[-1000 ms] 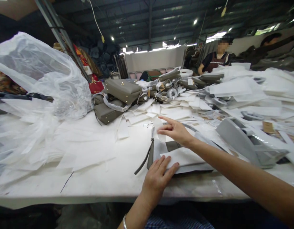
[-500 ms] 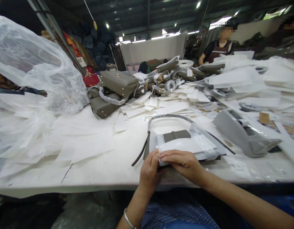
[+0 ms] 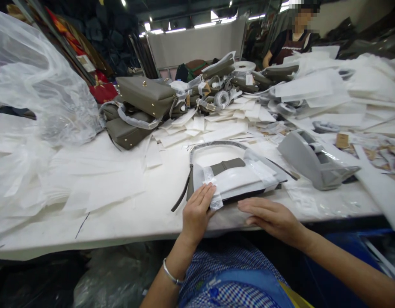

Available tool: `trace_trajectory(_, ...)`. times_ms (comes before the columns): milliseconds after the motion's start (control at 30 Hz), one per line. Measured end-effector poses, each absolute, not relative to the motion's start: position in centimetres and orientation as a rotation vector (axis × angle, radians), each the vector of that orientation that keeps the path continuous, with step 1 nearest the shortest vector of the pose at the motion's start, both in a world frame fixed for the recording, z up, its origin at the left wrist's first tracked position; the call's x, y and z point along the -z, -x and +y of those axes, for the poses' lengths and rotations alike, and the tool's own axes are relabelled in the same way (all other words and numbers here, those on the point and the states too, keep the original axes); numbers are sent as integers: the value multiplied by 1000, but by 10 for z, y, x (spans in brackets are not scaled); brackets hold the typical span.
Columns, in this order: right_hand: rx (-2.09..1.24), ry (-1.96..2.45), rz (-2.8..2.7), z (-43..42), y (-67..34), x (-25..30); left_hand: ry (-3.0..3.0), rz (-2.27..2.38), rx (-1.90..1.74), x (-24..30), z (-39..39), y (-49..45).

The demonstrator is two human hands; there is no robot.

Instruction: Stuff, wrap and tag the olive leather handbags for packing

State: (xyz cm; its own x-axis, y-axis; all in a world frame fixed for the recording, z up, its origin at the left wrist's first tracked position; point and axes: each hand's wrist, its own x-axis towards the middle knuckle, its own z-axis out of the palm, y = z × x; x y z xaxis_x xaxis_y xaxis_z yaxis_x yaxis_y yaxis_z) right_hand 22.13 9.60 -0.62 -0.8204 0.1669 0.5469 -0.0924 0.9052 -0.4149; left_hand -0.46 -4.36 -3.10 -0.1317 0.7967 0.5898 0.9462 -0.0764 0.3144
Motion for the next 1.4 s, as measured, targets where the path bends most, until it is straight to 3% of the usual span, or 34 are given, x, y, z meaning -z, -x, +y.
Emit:
trace_trajectory(267,-347,331,-2536,68,-210,38,1897,-2015,1022,26,-40,5)
trace_trajectory(500,-345,123,-2282,63,-194,27,1930,-2144,892,-12,-29,21)
trace_trajectory(933,-212,-27,-2298,39,-194,23,2005,-2175,767,-56,14,45)
trace_trajectory(1400,-368,-105,-2305,24,-202,44,1971,-1853,864,35,-19,11)
